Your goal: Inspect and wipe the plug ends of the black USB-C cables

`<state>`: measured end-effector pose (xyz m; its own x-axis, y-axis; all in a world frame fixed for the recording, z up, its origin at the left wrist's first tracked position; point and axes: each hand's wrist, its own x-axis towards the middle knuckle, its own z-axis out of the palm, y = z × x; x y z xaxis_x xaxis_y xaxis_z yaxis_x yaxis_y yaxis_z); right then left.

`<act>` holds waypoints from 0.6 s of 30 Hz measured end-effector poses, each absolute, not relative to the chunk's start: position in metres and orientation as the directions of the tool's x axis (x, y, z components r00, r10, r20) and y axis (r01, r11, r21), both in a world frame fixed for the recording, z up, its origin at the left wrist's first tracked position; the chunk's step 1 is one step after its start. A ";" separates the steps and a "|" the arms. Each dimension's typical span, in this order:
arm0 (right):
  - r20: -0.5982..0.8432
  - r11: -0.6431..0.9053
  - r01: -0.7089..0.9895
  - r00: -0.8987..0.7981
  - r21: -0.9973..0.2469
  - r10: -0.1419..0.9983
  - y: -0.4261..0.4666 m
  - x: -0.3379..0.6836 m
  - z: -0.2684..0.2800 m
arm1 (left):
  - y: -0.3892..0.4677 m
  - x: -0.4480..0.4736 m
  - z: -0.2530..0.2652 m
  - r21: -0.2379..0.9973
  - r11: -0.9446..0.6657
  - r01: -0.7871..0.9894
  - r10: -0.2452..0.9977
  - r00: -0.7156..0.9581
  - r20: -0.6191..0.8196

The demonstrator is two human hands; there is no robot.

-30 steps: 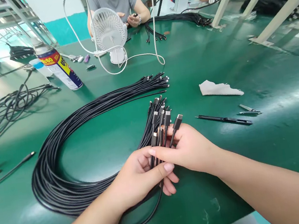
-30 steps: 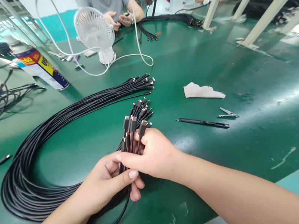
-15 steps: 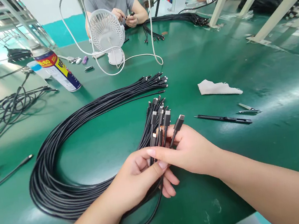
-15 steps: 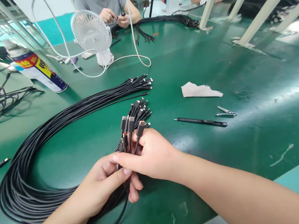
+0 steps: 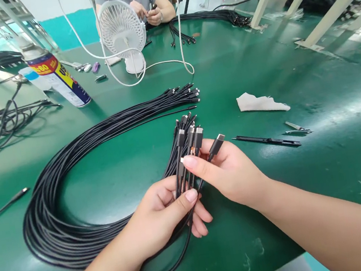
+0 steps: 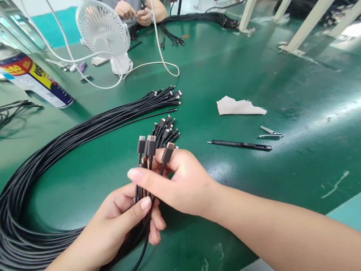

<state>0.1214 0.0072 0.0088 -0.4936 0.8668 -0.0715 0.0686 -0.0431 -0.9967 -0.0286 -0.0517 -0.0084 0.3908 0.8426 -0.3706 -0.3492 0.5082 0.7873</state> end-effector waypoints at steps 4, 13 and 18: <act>-0.044 -0.042 0.015 -0.459 -0.999 0.888 0.011 0.121 0.009 | -0.052 -0.027 -0.009 0.781 0.514 -0.354 0.843 0.379 -0.383; -0.069 -0.101 -0.038 -0.496 -0.994 0.866 0.012 0.123 0.008 | -0.054 -0.026 -0.011 0.774 0.476 -0.418 0.873 0.332 -0.357; -0.073 -0.102 -0.031 -0.495 -0.994 0.866 0.013 0.123 0.008 | -0.053 -0.025 -0.008 0.786 0.451 -0.424 0.890 0.284 -0.357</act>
